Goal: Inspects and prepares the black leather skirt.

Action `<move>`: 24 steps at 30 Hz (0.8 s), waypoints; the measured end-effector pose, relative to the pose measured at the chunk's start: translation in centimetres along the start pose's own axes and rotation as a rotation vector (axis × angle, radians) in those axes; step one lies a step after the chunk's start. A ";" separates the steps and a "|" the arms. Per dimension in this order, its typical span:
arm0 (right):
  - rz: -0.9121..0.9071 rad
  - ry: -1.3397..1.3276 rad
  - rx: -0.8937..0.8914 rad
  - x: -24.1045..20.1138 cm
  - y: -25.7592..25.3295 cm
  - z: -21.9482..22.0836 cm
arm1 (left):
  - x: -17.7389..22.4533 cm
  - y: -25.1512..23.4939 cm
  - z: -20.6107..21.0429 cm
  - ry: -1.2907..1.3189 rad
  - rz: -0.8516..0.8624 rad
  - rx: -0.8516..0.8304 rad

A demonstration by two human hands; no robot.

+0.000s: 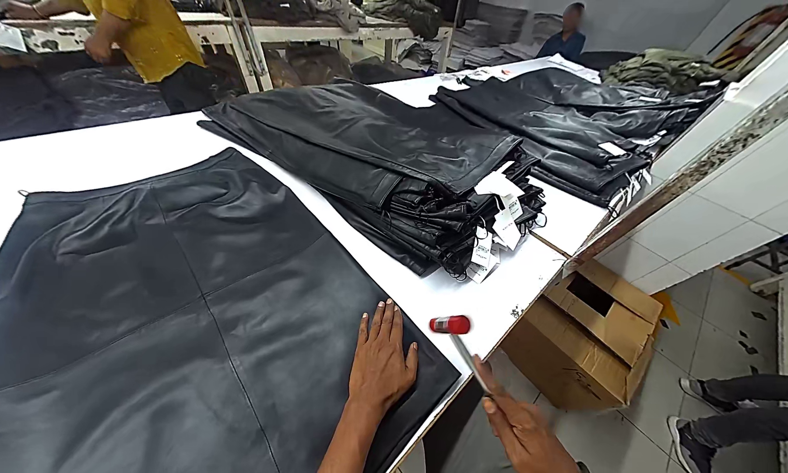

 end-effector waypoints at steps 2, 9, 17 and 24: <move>0.090 0.049 -0.113 0.8 -0.4 0.4 | 0.1 0.1 0.0 0.013 -0.015 0.004; 0.033 0.054 -0.067 0.4 -1.7 0.8 | 0.2 -0.2 -0.5 0.032 -0.053 -0.043; 0.037 0.029 -0.055 -0.1 -2.5 0.9 | -0.1 -0.2 -0.4 0.073 -0.060 -0.002; 0.007 -0.009 0.033 -1.0 -3.6 1.1 | -0.2 -0.2 -0.3 0.098 -0.062 0.060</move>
Point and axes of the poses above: each hand's wrist, its own y-axis away from the middle knuckle, its own z-axis out of the palm, x = y × z, the point moved 1 cm from there along -y, towards the middle knuckle, and after that the axes turned 5 degrees about z, right-handed, at the moved point
